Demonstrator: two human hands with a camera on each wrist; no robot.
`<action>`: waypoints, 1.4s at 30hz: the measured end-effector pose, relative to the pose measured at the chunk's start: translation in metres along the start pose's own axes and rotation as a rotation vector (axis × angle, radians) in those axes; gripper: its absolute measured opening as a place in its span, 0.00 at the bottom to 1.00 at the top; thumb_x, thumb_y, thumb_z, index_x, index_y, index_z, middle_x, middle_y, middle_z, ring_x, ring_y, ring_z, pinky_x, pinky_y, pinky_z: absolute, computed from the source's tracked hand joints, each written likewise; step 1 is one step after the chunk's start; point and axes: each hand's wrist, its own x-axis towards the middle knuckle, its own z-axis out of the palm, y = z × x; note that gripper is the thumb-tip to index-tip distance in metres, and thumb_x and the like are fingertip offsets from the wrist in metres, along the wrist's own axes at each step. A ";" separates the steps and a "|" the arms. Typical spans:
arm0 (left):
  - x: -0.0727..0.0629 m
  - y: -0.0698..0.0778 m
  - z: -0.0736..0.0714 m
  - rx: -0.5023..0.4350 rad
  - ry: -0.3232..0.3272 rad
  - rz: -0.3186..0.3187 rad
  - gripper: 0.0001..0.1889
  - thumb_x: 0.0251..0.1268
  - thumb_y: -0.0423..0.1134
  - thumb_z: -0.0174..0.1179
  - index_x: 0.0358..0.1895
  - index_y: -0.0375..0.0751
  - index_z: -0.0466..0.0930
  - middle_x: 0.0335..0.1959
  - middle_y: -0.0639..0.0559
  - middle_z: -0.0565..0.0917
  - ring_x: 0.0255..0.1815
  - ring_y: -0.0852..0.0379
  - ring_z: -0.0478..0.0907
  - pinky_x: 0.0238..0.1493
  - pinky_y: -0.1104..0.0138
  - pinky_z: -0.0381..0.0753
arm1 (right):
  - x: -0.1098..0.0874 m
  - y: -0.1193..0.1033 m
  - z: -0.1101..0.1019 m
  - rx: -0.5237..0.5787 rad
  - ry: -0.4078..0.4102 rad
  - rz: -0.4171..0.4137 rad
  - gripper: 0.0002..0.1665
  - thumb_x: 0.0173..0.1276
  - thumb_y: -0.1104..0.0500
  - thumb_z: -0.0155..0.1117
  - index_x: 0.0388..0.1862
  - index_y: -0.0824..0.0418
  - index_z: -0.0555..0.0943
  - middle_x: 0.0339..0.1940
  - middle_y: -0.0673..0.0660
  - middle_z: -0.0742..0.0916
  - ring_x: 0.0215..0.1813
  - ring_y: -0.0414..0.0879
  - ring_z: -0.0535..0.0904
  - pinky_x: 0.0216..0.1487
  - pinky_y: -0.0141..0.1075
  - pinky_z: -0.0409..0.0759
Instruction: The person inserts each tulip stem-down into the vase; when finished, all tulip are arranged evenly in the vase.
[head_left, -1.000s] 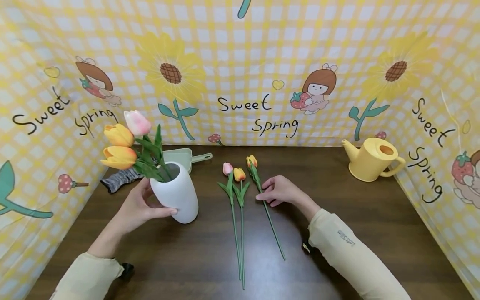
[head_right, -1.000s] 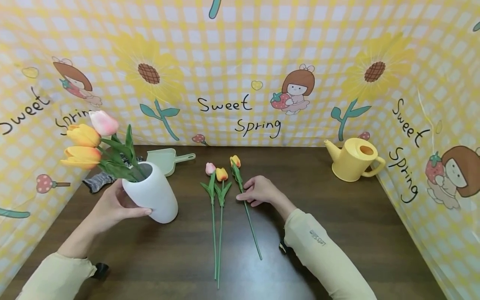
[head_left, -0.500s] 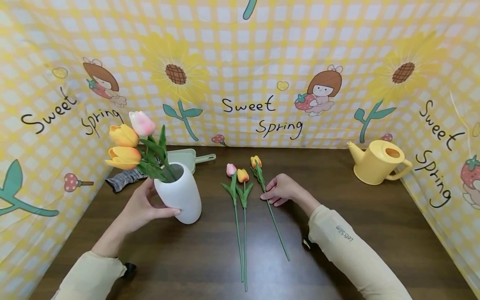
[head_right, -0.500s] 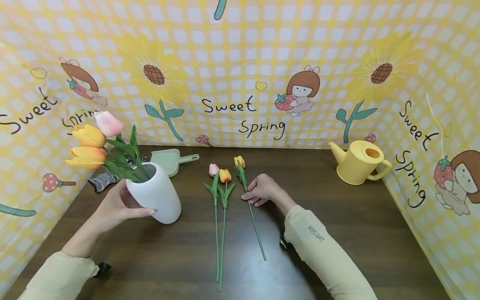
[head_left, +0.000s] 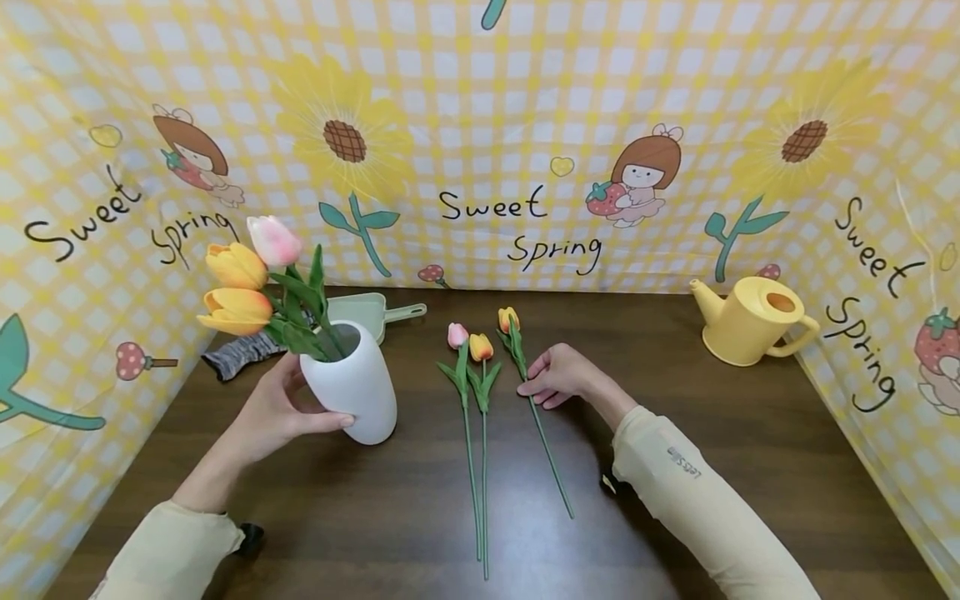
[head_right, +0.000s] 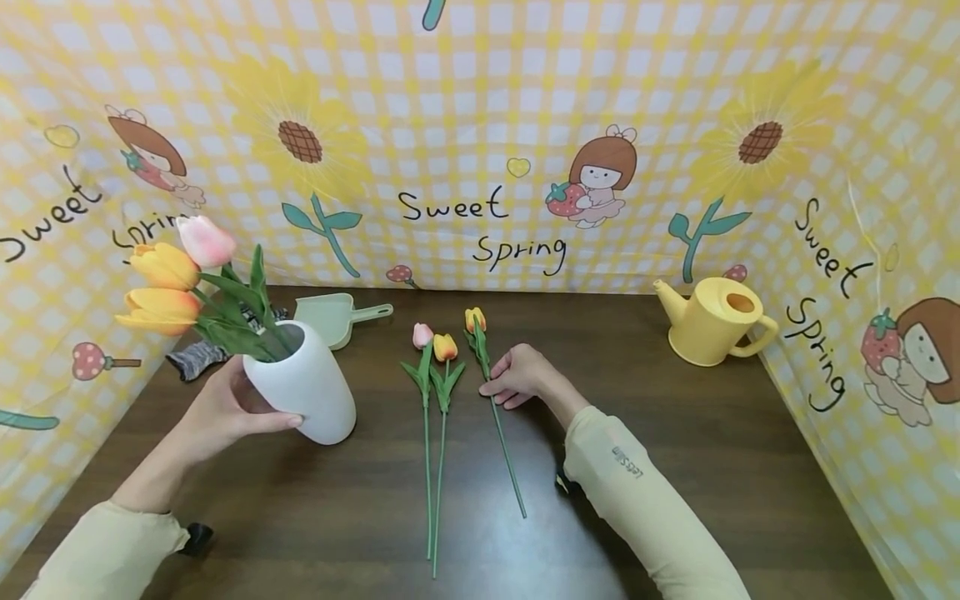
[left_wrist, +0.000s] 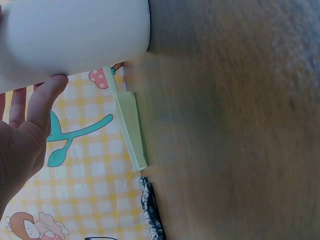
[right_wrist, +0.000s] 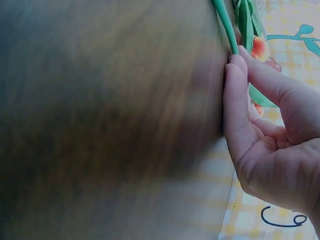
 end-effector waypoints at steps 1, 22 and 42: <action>-0.001 0.000 0.000 0.002 -0.001 -0.002 0.49 0.42 0.23 0.81 0.71 0.47 0.66 0.58 0.46 0.79 0.56 0.55 0.79 0.39 0.57 0.90 | 0.000 0.000 0.001 0.003 -0.003 0.001 0.20 0.58 0.64 0.80 0.44 0.70 0.79 0.30 0.59 0.88 0.26 0.45 0.85 0.30 0.39 0.89; 0.003 -0.002 0.002 -0.025 -0.012 0.005 0.50 0.41 0.22 0.80 0.72 0.46 0.65 0.59 0.45 0.78 0.57 0.54 0.78 0.39 0.55 0.90 | 0.002 0.005 -0.003 0.022 -0.004 0.004 0.19 0.58 0.64 0.80 0.43 0.69 0.79 0.29 0.59 0.87 0.26 0.45 0.85 0.30 0.40 0.89; 0.002 0.000 0.000 -0.020 -0.014 0.006 0.49 0.42 0.22 0.80 0.71 0.45 0.65 0.60 0.45 0.78 0.57 0.54 0.79 0.39 0.56 0.90 | -0.002 0.004 -0.013 0.061 -0.088 0.008 0.18 0.62 0.64 0.76 0.45 0.68 0.77 0.29 0.60 0.86 0.27 0.47 0.84 0.33 0.44 0.90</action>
